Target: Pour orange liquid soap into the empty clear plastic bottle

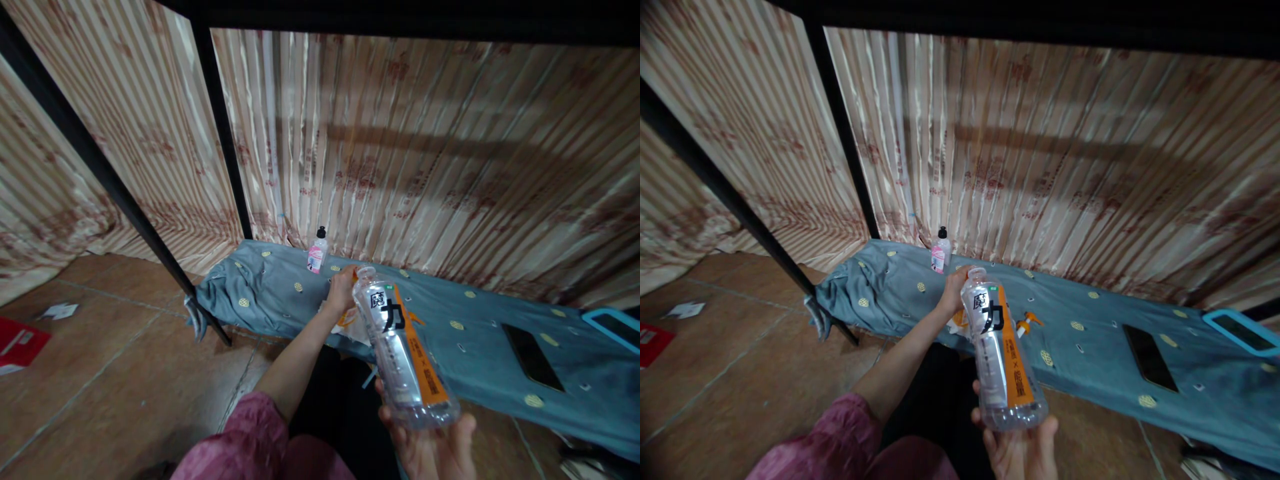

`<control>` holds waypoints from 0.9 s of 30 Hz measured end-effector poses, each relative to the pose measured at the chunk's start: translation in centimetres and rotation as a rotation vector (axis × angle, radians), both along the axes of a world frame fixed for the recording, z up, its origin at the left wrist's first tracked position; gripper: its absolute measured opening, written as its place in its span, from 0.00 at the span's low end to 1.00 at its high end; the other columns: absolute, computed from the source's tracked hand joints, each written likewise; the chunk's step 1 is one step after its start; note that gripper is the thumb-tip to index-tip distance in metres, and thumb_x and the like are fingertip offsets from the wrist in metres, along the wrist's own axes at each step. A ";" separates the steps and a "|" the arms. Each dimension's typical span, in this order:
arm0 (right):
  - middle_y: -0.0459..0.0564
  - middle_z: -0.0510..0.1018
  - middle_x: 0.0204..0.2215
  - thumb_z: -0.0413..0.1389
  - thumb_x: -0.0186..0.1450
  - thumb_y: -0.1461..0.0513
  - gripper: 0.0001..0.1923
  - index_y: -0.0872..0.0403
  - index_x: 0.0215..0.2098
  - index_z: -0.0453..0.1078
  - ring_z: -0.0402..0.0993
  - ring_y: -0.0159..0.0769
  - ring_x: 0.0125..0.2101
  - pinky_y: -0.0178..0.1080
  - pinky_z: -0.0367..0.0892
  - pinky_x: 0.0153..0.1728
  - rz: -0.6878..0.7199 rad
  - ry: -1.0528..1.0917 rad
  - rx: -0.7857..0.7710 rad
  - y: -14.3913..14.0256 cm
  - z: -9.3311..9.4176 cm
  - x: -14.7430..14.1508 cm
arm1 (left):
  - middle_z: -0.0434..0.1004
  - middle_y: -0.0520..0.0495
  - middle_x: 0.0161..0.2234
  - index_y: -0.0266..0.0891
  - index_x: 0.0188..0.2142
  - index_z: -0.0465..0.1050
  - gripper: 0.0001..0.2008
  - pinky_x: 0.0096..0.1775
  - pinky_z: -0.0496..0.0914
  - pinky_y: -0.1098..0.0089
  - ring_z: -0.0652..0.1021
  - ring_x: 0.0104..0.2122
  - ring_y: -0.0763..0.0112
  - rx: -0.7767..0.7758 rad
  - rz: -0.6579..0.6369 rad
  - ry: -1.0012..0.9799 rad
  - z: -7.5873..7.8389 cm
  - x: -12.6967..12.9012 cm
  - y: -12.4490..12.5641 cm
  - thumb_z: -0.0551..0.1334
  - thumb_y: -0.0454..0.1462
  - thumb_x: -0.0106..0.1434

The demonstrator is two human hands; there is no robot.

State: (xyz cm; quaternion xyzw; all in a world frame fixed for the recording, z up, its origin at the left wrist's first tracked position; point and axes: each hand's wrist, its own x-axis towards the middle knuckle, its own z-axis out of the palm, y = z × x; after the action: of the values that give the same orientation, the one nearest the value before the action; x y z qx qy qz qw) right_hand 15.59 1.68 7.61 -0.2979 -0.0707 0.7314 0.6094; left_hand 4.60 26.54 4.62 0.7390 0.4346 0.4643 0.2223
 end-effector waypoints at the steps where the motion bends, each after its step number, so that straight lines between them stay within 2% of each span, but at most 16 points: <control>1: 0.58 0.84 0.41 0.68 0.45 0.44 0.30 0.47 0.42 0.79 0.83 0.43 0.33 0.30 0.77 0.30 0.001 0.001 0.001 0.0 0.0 0.0 | 0.79 0.43 0.39 0.36 0.39 0.74 0.09 0.45 0.72 0.65 0.78 0.40 0.62 0.003 0.002 0.002 0.0 0.0 0.0 0.61 0.37 0.61; 7: 0.58 0.84 0.42 0.68 0.45 0.45 0.30 0.47 0.43 0.78 0.83 0.43 0.34 0.31 0.77 0.30 0.010 0.004 0.005 0.0 -0.4 0.2 | 0.79 0.43 0.37 0.36 0.39 0.75 0.10 0.43 0.72 0.65 0.78 0.38 0.62 0.010 0.013 -0.004 -0.1 0.0 0.1 0.61 0.39 0.61; 27: 0.57 0.84 0.42 0.67 0.46 0.44 0.28 0.47 0.43 0.79 0.83 0.43 0.35 0.31 0.77 0.31 0.023 -0.002 0.023 0.0 -0.5 0.2 | 0.79 0.43 0.39 0.35 0.39 0.75 0.10 0.44 0.72 0.65 0.78 0.39 0.62 -0.003 -0.008 -0.024 0.2 -0.1 -0.2 0.61 0.39 0.61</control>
State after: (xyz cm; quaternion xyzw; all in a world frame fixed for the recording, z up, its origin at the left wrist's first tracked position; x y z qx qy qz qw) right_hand 15.78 1.70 7.14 -0.2907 -0.0830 0.7371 0.6044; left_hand 4.48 26.32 4.80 0.7350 0.4295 0.4714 0.2305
